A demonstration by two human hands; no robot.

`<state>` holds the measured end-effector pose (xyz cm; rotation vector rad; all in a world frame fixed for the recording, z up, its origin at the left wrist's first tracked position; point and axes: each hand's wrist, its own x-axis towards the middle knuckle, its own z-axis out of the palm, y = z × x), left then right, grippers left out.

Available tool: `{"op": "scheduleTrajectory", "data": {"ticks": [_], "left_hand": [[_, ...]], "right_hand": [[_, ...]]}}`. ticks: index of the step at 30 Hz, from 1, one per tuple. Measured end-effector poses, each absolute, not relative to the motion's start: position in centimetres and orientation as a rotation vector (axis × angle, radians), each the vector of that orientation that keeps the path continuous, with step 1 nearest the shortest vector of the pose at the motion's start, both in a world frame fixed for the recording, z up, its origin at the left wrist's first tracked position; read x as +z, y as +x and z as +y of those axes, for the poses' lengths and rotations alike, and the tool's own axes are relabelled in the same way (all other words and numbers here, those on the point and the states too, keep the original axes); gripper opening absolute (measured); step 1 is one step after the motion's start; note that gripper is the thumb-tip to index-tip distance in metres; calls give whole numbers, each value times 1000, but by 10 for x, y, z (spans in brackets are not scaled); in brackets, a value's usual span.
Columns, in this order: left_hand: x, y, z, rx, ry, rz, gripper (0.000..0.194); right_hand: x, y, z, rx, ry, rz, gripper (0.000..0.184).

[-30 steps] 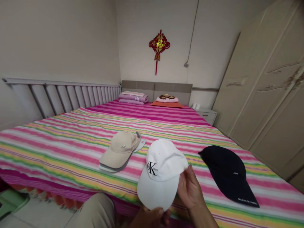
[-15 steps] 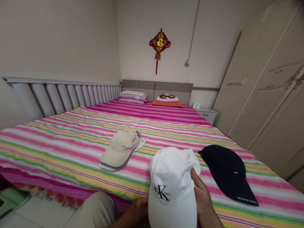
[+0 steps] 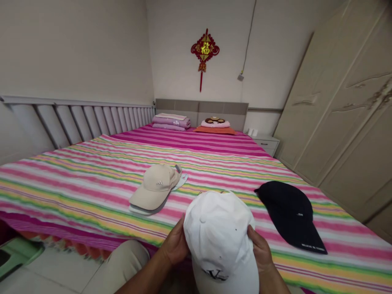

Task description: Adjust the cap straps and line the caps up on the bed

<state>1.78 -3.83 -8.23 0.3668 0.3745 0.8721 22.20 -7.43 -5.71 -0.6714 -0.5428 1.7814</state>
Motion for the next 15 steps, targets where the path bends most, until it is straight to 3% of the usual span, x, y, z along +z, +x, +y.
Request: {"op": "scheduleTrajectory", "data": {"ticks": [11,15], "left_hand": [[-76,14,-41,938,406,560,16],[-74,11,-42,1045,469,571,7]], "right_hand": [[-59,232,-72,1736,-658,-619,40],[-57,233,-72,1672,-631,-677,34]]}}
